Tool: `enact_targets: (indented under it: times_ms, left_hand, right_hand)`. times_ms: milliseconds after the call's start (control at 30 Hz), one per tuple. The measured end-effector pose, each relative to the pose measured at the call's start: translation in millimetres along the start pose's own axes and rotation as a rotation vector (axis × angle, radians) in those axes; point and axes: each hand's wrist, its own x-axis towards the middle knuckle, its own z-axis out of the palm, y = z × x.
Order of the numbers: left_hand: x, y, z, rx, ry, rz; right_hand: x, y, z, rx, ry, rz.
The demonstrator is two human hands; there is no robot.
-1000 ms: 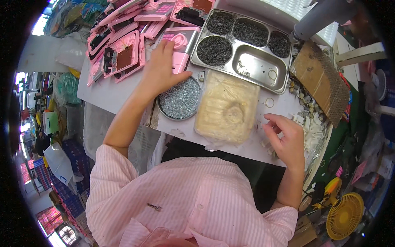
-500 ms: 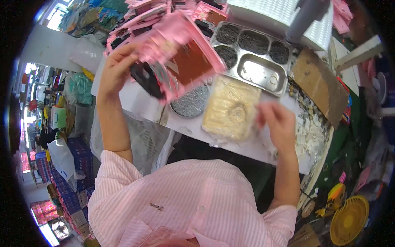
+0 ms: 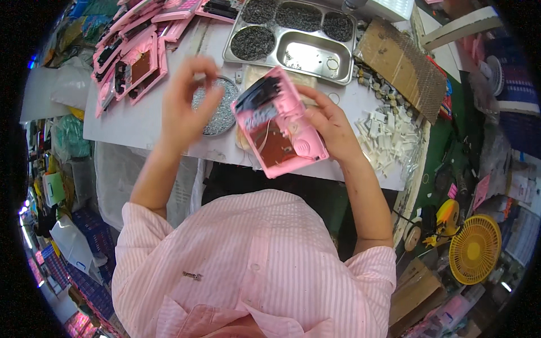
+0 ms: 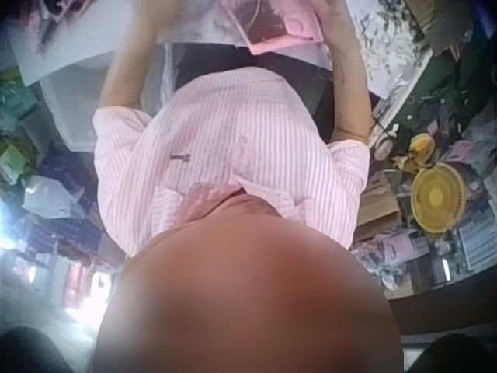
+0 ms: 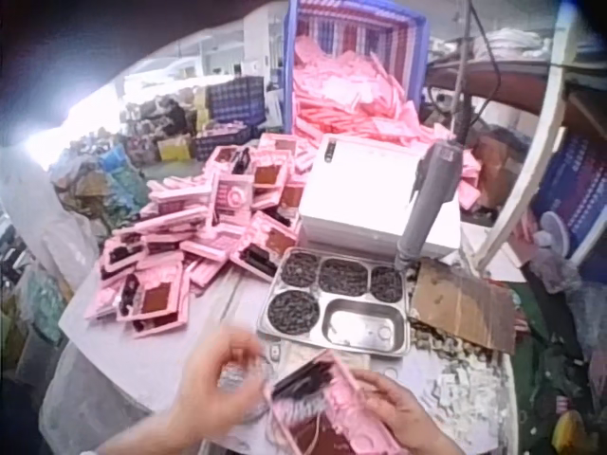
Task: Soldering wires and assembling internal electronic components into pink toy casings at a factory workbench.
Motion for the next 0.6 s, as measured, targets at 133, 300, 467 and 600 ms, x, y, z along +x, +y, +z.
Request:
enact_targets:
  times_ms: [133,300,467,600]
  left_hand:
    - [-63,-2,44,0.206,-0.32,0.239]
    - [-75,-44,51,0.353,-0.317,0.265]
    - [-70,-48,35,0.445,-0.355,0.343]
    - [-71,-46,38,0.457,-0.371,0.348]
  right_hand:
    - [-3,14,-3,-0.721,0.259,-0.087]
    - [-1,19,1,-1.43,0.313,-0.383]
    - [8,18,-3,-1.33,0.238,-0.471]
    - [23,8,10,-1.295,0.122,-0.509]
